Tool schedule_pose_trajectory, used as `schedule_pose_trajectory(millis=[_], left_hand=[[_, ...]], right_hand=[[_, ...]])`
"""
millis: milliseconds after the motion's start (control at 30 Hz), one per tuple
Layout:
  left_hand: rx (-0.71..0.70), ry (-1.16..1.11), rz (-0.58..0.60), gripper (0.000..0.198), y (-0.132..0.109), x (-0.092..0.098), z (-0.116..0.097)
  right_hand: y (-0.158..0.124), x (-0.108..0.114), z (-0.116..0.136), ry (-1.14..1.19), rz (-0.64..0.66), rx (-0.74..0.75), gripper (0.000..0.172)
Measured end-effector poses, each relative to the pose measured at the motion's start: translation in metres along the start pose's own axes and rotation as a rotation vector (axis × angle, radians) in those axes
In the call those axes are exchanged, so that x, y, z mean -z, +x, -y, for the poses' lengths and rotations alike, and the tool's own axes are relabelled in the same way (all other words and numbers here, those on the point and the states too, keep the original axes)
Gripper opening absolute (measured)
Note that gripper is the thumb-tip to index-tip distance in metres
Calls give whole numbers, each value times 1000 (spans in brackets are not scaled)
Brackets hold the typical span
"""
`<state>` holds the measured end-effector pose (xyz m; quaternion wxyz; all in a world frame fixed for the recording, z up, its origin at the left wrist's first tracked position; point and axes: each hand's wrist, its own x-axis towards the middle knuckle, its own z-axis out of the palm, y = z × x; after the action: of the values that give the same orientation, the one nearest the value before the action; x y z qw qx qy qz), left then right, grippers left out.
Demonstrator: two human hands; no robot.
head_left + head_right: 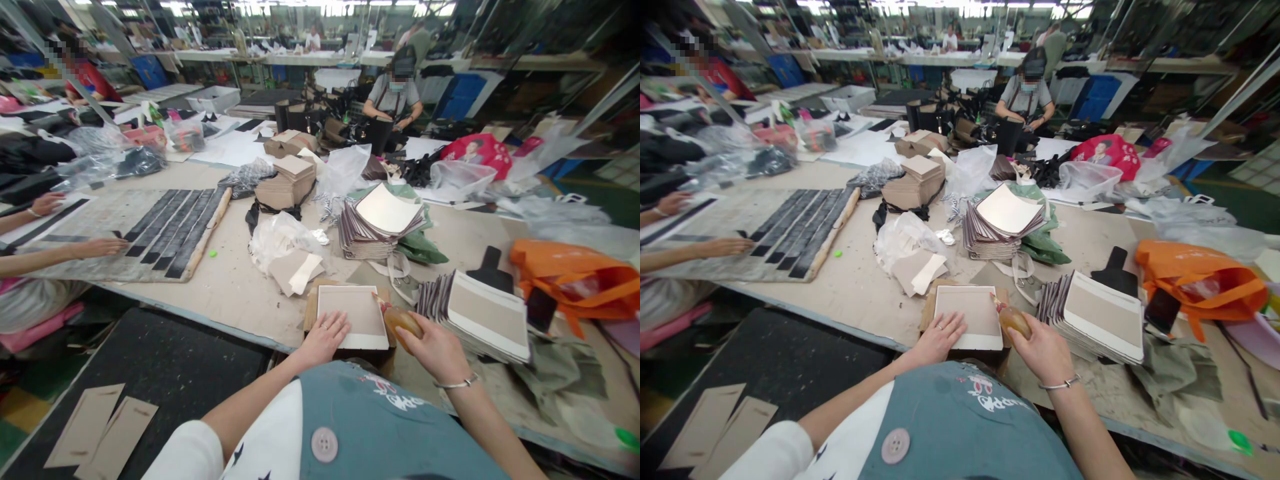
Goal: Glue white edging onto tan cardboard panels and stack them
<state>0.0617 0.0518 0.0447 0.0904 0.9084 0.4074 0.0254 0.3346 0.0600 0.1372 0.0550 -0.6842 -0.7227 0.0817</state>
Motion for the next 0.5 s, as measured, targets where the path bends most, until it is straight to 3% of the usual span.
schedule_pose_trajectory(millis=[167, 267, 333, 400, 500], left_hand=[[2, -72, 20, 61, 0, 16, 1], [5, -181, -41, 69, -2, 24, 1], [27, -298, -156, 65, -2, 28, 5], [123, -409, -310, 48, -1, 29, 15], [489, -454, -417, 29, 2, 27, 49]], right_hand=[[9, -14, 1, 232, 86, -67, 49], [15, -29, 10, 689, 172, -124, 53], [16, -34, 16, 1071, 210, -207, 62], [14, -32, 16, 1386, 147, -294, 71], [7, -22, 1, 1595, -84, -292, 79]])
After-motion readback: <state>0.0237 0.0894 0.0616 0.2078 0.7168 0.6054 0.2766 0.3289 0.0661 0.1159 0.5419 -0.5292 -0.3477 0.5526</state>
